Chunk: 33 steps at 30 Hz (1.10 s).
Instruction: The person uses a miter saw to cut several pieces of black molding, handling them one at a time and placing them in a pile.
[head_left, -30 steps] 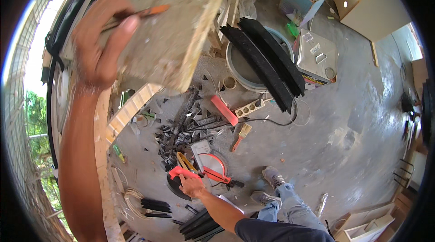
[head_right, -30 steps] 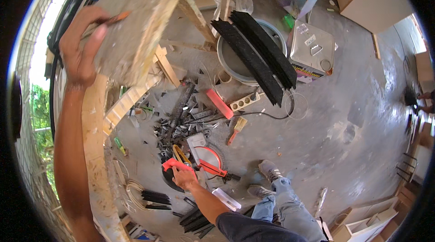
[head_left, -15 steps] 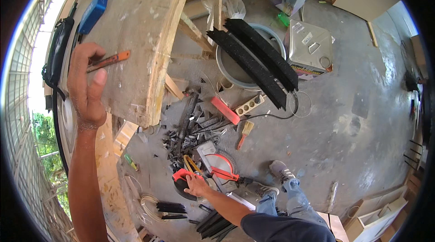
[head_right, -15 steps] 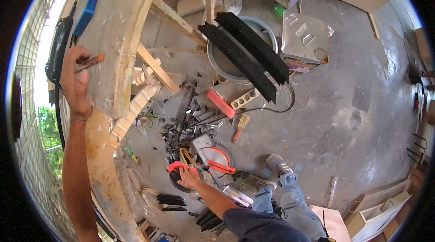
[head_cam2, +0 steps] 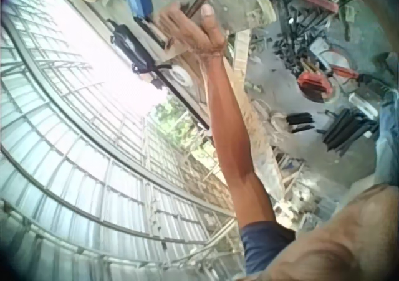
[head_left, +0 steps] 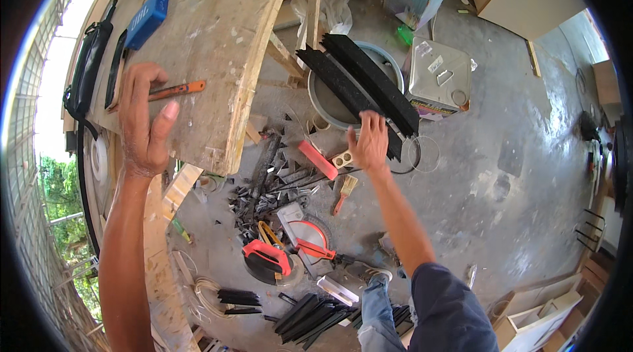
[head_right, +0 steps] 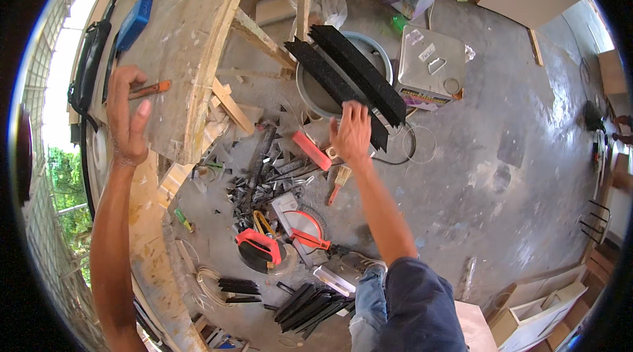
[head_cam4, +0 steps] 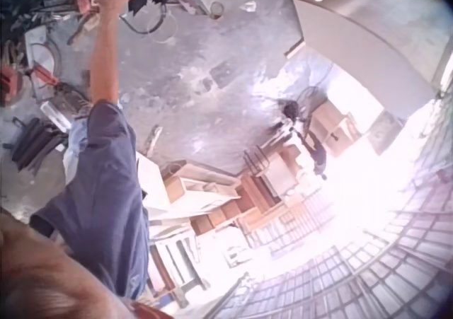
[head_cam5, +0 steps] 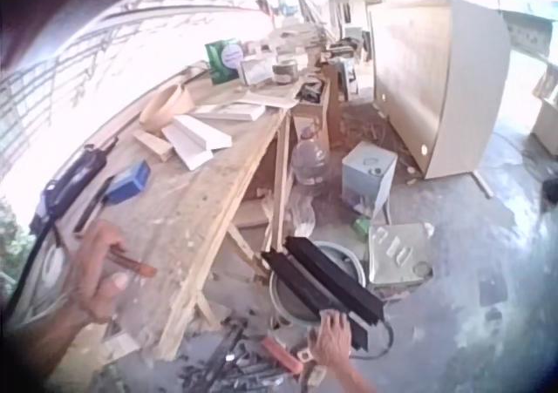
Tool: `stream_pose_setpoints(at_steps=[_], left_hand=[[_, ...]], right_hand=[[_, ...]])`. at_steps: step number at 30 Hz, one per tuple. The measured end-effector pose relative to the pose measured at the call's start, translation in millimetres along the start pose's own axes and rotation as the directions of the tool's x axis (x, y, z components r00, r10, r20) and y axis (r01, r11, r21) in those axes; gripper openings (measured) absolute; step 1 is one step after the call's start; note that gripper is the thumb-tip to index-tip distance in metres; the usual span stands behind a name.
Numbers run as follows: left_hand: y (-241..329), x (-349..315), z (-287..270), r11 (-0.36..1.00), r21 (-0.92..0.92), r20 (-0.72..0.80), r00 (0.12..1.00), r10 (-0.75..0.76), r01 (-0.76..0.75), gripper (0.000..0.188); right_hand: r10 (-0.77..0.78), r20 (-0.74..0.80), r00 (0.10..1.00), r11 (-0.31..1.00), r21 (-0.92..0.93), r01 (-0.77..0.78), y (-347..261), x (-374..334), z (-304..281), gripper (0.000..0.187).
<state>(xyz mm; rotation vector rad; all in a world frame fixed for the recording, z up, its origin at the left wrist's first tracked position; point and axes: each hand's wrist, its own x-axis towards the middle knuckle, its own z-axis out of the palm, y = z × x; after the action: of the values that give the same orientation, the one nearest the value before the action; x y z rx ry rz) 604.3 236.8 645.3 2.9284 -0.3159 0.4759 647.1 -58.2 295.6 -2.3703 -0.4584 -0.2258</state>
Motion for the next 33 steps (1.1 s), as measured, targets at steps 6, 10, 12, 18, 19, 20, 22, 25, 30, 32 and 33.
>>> stream_pose_setpoints(at_steps=[6, 10, 12, 18, 19, 20, 22, 25, 30, 32, 33], left_hand=[[-1.7, 2.0, 3.5, 1.000, 0.016, -0.002, 1.000, 0.026, -0.026, 0.049], [-1.8, 3.9, 1.7, 0.999, 0.014, -0.001, 0.999, 0.035, -0.035, 0.050], [-2.7, 3.1, 0.8, 0.999, 0.015, -0.002, 0.999, 0.038, -0.038, 0.050], [-2.6, 1.9, -0.3, 1.000, 0.023, 0.016, 1.000, 0.018, -0.019, 0.051], [-2.7, 2.2, -0.9, 0.999, 0.030, 0.025, 1.000, 0.014, -0.015, 0.051], [-3.7, 1.8, 0.0, 0.999, 0.028, 0.023, 1.000, 0.015, -0.015, 0.051], [-5.2, 2.4, 4.3, 1.000, -0.003, 0.019, 1.000, 0.016, -0.016, 0.052], [-4.0, 4.6, 0.5, 1.000, 0.007, 0.019, 1.000, 0.017, -0.017, 0.053], [-4.4, 2.9, 3.3, 0.999, -0.042, -0.009, 1.000, 0.009, -0.009, 0.051], [-4.2, 2.1, 1.7, 0.999, -0.045, -0.008, 1.000, 0.006, -0.006, 0.051], [-3.2, 1.9, -2.5, 0.999, -0.036, -0.002, 1.000, 0.000, 0.000, 0.051]], right_hand=[[0.033, 0.155, 0.987, 0.970, -0.241, 0.006, 18.2, 36.0, 15.3, 0.068], [0.209, 0.199, 0.957, 0.955, -0.250, -0.157, 24.6, 44.3, 29.0, 0.061], [0.198, 0.193, 0.961, 0.961, -0.232, -0.151, 29.6, 46.7, 33.2, 0.059], [0.149, 0.098, 0.984, 0.984, -0.108, -0.139, 34.9, 43.2, 34.9, 0.055], [0.145, 0.082, 0.986, 0.987, -0.089, -0.137, 36.3, 44.3, 34.0, 0.055], [0.141, 0.066, 0.988, 0.988, -0.071, -0.137, 37.2, 44.8, 32.5, 0.055], [0.147, 0.039, 0.988, 0.987, -0.076, -0.144, 42.9, 46.2, 25.9, 0.055], [0.165, -0.013, 0.986, 0.986, -0.034, -0.165, 36.3, 41.1, 12.8, 0.056], [0.217, -0.169, 0.961, 0.969, 0.154, -0.192, 18.0, -13.8, -25.8, 0.058], [0.219, -0.194, 0.956, 0.966, 0.180, -0.184, 7.6, -41.4, -42.6, 0.057], [0.243, -0.178, 0.953, 0.957, 0.207, -0.205, -1.7, -54.1, -51.3, 0.058]])
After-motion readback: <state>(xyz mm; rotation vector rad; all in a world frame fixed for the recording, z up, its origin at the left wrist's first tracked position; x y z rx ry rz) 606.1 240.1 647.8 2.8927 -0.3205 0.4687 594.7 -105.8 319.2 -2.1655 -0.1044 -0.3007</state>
